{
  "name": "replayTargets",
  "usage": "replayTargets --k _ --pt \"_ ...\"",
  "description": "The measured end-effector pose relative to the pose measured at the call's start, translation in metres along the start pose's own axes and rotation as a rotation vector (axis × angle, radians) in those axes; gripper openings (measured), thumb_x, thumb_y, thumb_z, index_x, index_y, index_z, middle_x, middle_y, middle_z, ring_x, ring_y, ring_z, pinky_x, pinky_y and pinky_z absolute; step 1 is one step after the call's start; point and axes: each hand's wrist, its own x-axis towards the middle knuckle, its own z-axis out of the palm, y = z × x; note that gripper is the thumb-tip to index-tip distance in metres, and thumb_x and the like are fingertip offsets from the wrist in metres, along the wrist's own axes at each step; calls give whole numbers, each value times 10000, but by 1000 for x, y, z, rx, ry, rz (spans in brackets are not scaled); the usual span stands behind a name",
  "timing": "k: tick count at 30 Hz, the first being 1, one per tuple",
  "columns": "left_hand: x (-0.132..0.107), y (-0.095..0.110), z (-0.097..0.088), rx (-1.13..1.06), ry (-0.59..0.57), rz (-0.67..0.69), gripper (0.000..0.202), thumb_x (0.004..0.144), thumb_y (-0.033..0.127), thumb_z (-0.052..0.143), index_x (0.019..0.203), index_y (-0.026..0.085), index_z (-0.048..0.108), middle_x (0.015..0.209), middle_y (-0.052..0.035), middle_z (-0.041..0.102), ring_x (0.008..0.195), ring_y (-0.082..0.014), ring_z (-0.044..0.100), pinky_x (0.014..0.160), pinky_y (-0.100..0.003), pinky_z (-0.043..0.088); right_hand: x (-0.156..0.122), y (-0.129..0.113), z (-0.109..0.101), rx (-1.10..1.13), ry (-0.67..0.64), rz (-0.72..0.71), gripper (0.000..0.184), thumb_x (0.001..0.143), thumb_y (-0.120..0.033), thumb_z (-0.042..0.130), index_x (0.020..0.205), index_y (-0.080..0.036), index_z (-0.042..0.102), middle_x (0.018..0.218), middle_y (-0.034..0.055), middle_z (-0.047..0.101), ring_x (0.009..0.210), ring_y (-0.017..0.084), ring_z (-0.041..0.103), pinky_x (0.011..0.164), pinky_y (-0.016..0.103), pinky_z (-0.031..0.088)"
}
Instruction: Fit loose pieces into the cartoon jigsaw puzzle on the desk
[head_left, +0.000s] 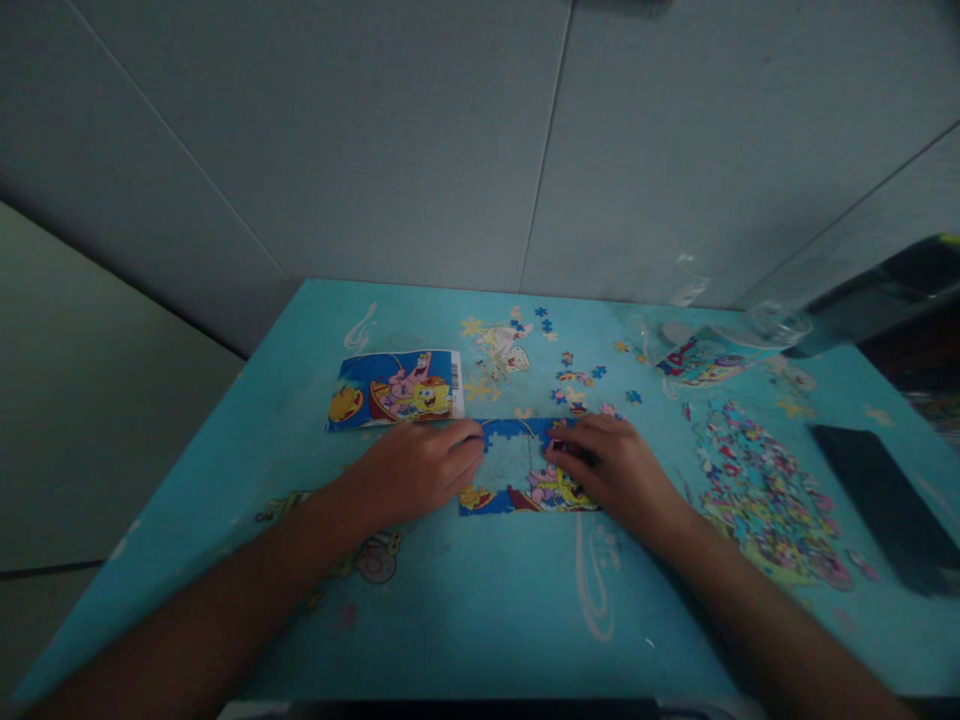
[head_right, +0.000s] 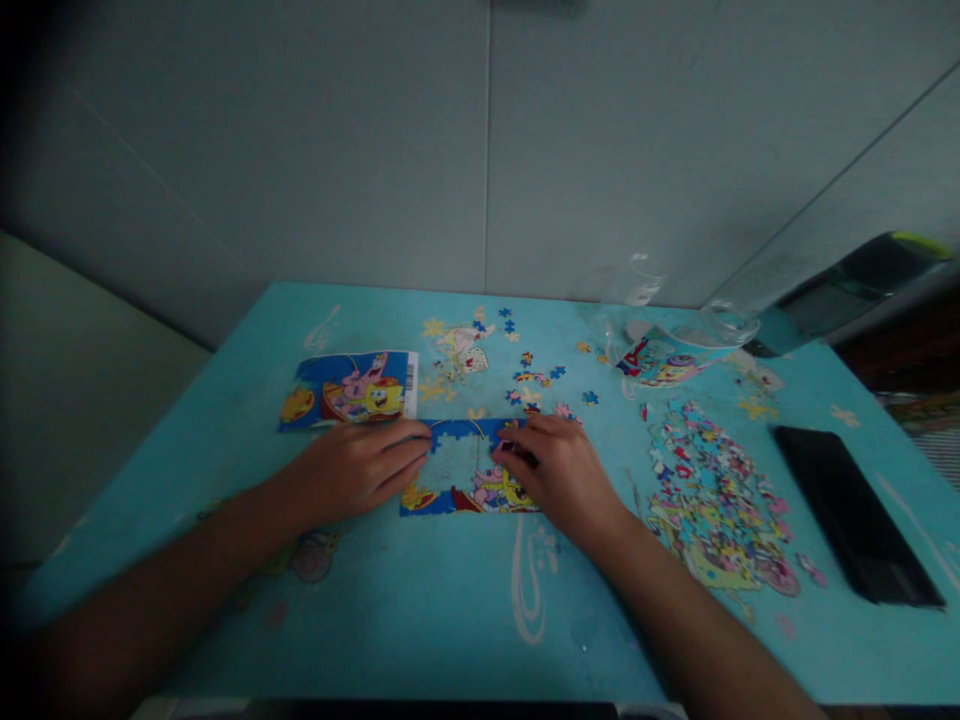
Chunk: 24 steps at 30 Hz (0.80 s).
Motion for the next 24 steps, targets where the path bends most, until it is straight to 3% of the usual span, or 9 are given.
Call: replayTargets --k 10,17,24 --pt "0 1 -1 -7 -17 -9 250 998 228 451 1083 160 676 1059 -75 674 842 -147 676 721 -278 576 -2 3 -1 4 2 -6 234 943 -347 658 1118 -219 745 937 70 732 838 211 669 840 365 508" --pt "0 1 0 -12 -10 -6 244 994 223 457 1075 163 679 1045 -77 677 845 -151 679 709 -272 579 0 1 -6 27 33 -6 194 979 -273 583 1076 -220 742 915 61 732 829 205 661 798 363 505" --pt "0 1 -1 -5 -16 -3 240 997 222 460 1065 159 682 1050 -80 679 855 -155 685 739 -283 590 -2 0 -4 -72 -49 -62 237 969 -229 572 1130 -235 744 855 54 688 805 204 634 770 358 475"
